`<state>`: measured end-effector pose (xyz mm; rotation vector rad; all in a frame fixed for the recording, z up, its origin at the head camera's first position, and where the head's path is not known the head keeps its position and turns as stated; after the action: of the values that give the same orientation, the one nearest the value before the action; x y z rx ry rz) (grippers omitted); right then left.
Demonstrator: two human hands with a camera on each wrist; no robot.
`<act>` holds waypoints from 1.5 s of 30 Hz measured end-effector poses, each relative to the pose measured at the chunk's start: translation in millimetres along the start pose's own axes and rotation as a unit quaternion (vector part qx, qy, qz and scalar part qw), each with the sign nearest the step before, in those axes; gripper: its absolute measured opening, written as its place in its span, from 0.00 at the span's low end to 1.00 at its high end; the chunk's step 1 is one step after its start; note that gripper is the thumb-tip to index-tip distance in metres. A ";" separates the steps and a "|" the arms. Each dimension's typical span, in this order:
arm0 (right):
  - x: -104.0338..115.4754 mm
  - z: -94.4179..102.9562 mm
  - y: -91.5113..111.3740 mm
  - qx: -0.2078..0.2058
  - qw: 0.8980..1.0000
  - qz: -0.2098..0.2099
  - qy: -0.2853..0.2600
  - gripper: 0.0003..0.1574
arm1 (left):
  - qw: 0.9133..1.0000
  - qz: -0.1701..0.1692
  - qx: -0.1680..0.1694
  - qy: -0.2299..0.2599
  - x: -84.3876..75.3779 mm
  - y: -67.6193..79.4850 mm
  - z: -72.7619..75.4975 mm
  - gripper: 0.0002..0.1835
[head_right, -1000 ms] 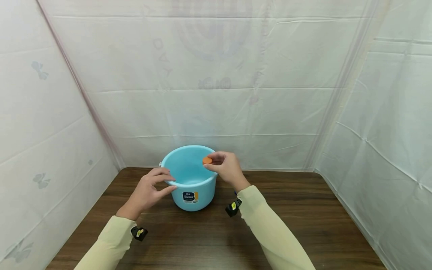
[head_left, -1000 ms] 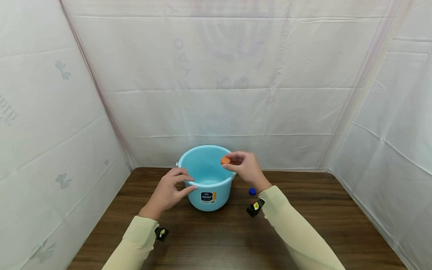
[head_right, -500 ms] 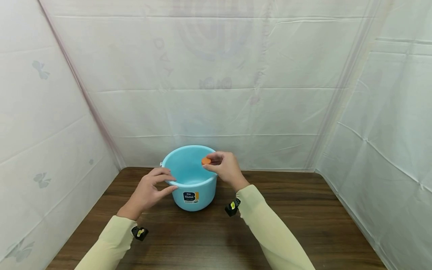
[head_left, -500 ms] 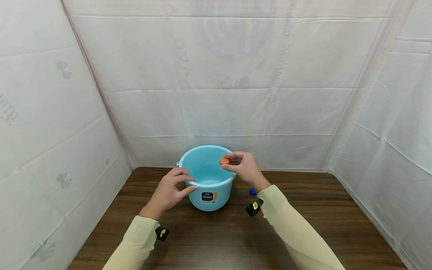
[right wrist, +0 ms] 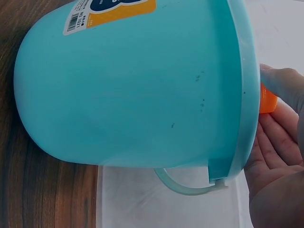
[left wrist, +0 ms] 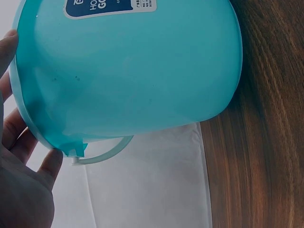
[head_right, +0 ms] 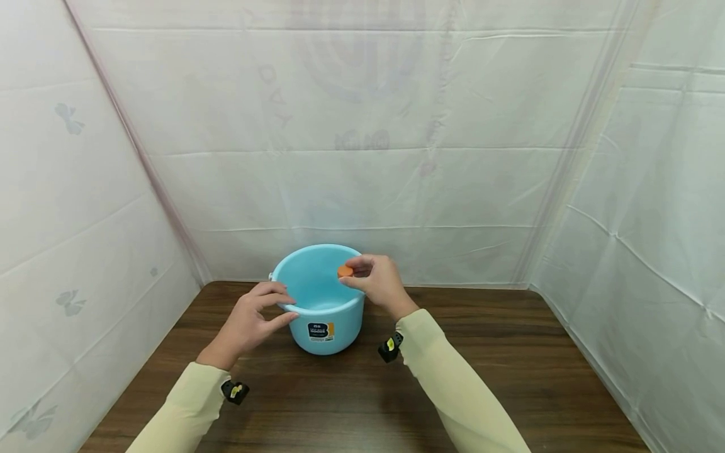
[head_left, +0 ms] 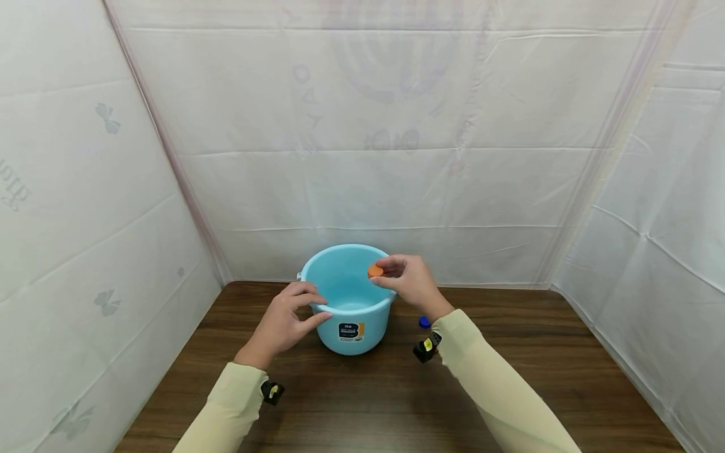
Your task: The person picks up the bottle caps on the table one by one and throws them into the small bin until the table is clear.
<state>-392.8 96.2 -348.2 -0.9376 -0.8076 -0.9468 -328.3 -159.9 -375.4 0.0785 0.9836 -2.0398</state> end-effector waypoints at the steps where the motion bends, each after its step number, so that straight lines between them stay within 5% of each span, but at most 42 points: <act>1: -0.7 0.1 0.2 0.001 1.000 -0.001 0.004 0.25 | 1.000 0.001 0.000 0.001 -0.1 -0.1 0.0 0.11; 45: -25.0 43.8 23.3 -0.060 0.998 0.020 -0.004 0.30 | 1.000 -0.002 -0.002 0.006 2.0 -0.6 0.2 0.10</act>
<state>-387.7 150.1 -360.4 -1.0578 -0.7426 -0.9655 -329.9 -161.1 -375.7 0.0862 0.9969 -2.0431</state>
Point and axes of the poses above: each hand's wrist, its own y-axis away from the middle knuckle, its own z-axis out of the back of the hand, x = y × z, the point moved 6 cm from there along -y, towards the middle knuckle, and after that the axes turned 4 degrees about -y, right-handed, at the moved point
